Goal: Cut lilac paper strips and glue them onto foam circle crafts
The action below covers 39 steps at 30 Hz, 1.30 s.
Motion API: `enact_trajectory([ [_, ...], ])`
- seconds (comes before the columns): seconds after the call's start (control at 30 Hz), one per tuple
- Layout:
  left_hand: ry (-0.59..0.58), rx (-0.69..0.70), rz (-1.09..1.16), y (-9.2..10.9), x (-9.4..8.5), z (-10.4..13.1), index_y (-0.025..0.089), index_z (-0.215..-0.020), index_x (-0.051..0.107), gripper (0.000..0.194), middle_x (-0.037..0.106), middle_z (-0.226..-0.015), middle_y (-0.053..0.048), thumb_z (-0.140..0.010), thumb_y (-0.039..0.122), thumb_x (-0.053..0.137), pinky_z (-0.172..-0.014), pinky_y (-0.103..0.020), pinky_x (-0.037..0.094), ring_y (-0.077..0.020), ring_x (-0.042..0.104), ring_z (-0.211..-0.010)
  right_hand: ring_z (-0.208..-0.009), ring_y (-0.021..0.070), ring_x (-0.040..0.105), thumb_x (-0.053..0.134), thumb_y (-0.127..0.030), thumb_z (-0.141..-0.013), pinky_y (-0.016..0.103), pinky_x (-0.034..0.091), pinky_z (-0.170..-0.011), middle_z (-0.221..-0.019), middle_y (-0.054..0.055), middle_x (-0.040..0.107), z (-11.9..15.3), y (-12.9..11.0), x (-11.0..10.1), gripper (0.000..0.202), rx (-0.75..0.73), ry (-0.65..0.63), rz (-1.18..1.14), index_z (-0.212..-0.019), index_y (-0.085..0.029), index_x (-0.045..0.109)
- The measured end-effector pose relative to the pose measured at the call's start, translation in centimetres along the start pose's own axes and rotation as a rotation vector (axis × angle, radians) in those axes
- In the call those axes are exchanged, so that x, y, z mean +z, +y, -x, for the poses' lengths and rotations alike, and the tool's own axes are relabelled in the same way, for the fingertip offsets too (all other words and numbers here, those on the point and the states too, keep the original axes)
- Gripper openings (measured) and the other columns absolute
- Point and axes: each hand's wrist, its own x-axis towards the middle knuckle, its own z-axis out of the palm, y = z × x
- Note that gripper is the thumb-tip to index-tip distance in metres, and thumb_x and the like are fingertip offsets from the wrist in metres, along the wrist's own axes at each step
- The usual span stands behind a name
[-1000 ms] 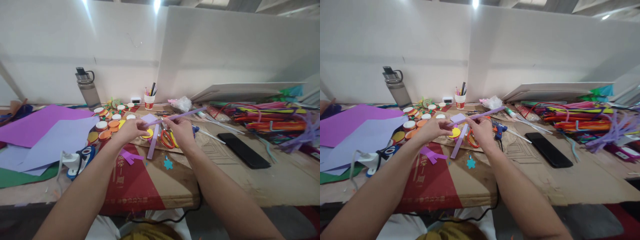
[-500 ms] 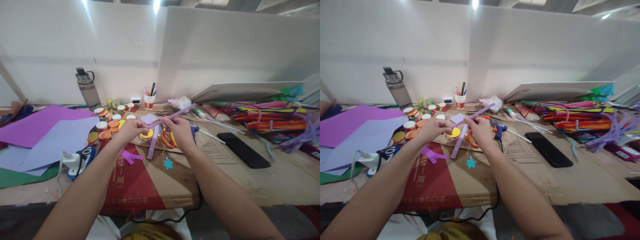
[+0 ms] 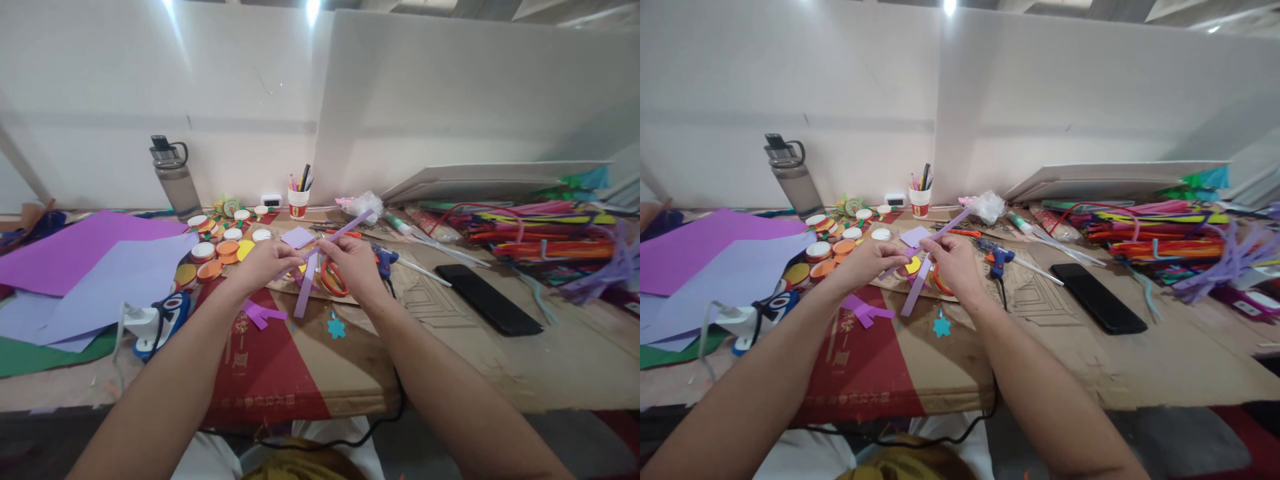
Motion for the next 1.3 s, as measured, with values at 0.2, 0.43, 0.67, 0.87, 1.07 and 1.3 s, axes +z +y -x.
enact_trajectory([
  [0.2, -0.081, 0.073, -0.039, -0.8, -0.1, -0.2, 0.017, -0.072, 0.070, 0.024, 0.069, -0.073, -0.002, -0.080, 0.036, 0.057, -0.066, -0.024, 0.042, -0.0141, 0.059, -0.070, -0.054, 0.0106, 0.049, 0.064, -0.047, -0.078, 0.025, 0.037, -0.054, -0.059, -0.001, 0.059, -0.4, 0.6, -0.4, 0.032, -0.001, -0.011, -0.096, -0.072, -0.016, 0.069],
  [0.43, -0.062, 0.034, -0.022, -1.2, -0.5, -0.3, 0.016, -0.073, 0.071, 0.022, 0.068, -0.071, -0.003, -0.076, 0.035, 0.061, -0.063, -0.024, 0.041, -0.0135, 0.057, -0.066, -0.057, 0.0093, 0.049, 0.064, -0.037, -0.080, 0.024, 0.039, -0.056, -0.061, -0.001, 0.058, -1.1, 1.1, -0.8, 0.022, -0.024, 0.045, -0.293, -0.080, -0.017, 0.074],
  [0.67, -0.084, -0.038, -0.069, -0.9, -1.0, -0.1, 0.015, -0.066, 0.068, 0.023, 0.060, -0.059, 0.001, -0.077, 0.033, 0.059, -0.053, -0.022, 0.034, -0.0092, 0.047, -0.054, -0.057, 0.0089, 0.049, 0.061, -0.035, -0.080, 0.024, 0.041, -0.057, -0.064, 0.000, 0.059, -1.5, 0.2, -1.8, 0.020, -0.049, 0.137, -0.394, -0.077, -0.019, 0.074],
  [0.87, -0.076, -0.054, 0.025, -0.7, -1.3, 0.1, 0.017, -0.071, 0.070, 0.015, 0.067, -0.069, -0.001, -0.073, 0.030, 0.064, -0.063, -0.023, 0.042, -0.0127, 0.058, -0.068, -0.057, 0.0089, 0.049, 0.062, -0.036, -0.079, 0.023, 0.042, -0.057, -0.065, 0.000, 0.060, -1.7, 0.1, -1.9, 0.021, -0.057, 0.199, -0.362, -0.078, -0.019, 0.073],
  [1.07, 0.055, -0.106, -0.009, -0.9, -2.2, 0.1, 0.017, -0.073, 0.071, 0.015, 0.068, -0.070, -0.002, -0.073, 0.030, 0.064, -0.061, -0.023, 0.041, -0.0112, 0.057, -0.065, -0.055, 0.0083, 0.048, 0.063, -0.037, -0.078, 0.023, 0.042, -0.055, -0.066, 0.000, 0.062, -1.8, 0.2, -2.0, 0.020, -0.044, 0.224, -0.388, -0.079, -0.019, 0.073],
  [1.3, -0.113, -0.004, -0.003, -0.6, -1.0, 0.0, 0.020, -0.093, 0.073, 0.031, 0.071, -0.082, -0.001, -0.073, 0.042, 0.066, -0.069, -0.025, 0.044, -0.0156, 0.061, -0.077, -0.056, 0.0086, 0.049, 0.061, -0.038, -0.080, 0.023, 0.042, -0.055, -0.065, -0.001, 0.059, -1.3, 0.4, -1.1, 0.022, -0.033, 0.165, -0.375, -0.077, -0.019, 0.072],
])
